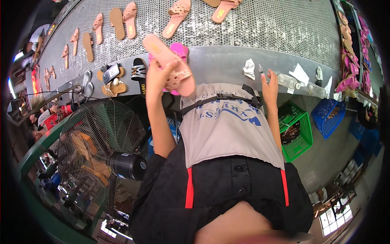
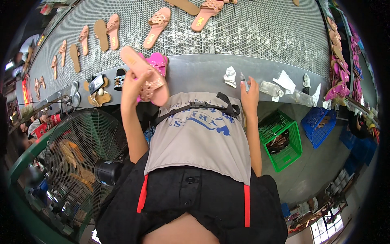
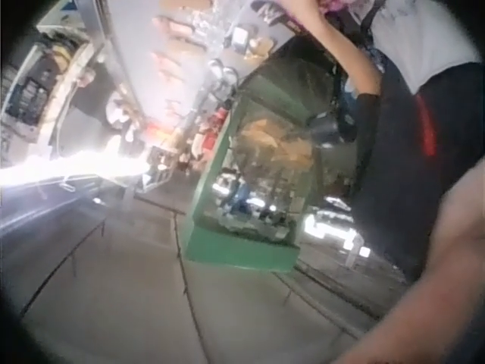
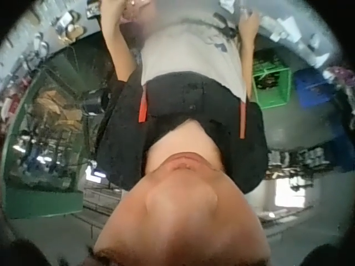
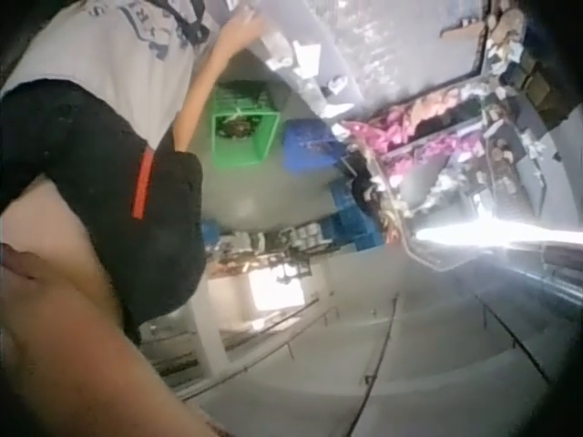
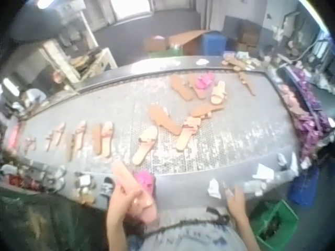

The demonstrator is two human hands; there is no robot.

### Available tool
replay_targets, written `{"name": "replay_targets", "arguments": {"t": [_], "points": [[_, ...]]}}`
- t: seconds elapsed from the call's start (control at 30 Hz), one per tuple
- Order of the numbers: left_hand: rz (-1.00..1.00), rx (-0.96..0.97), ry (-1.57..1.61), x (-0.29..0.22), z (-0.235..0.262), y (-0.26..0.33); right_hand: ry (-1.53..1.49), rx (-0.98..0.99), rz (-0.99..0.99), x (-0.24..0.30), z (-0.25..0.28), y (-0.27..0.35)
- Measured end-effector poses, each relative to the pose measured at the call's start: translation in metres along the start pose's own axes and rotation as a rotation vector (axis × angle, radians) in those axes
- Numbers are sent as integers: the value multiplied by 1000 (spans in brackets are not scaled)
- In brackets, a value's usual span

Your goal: Inspecting and assembling sandals on a conveyor belt in a factory.

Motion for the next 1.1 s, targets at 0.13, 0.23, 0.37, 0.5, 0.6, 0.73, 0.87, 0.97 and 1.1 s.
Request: {"name": "replay_targets", "arguments": {"t": [0.13,0.23,0.37,0.5,0.6,0.73,0.87,0.97,1.1], "points": [[-65,-262,-372,12,85,-18,-142,169,-140,19,12,2],[-117,-238,-655,-7,103,-11,-244,277,-200,17,15,7],[-157,-17,-866,16,84,-25,-215,340,-182,35,22,5],[-411,-93,-1085,81,37,-42,-172,441,-51,52,4,-6],[-200,-48,-1056,109,22,-46,-133,506,50,69,-2,-13],[-219,-16,-1022,100,34,-41,-270,557,-109,79,-15,-34],[-260,-102,-1076,70,37,-25,-287,526,27,87,-54,-82],[-348,-153,-1079,42,30,-18,-260,521,52,88,-108,-146],[-479,-129,-849,-15,-1,-5,-41,281,176,94,-176,-257]]}}
Point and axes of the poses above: each hand's wrist, its own y-axis away from the middle knuckle, its own z-axis out of the back of the hand, x = y × z, the point moved 5 cm from there along -y, towards the middle knuckle, and after that the axes turned 7 degrees about -x, right-handed, at the moved point
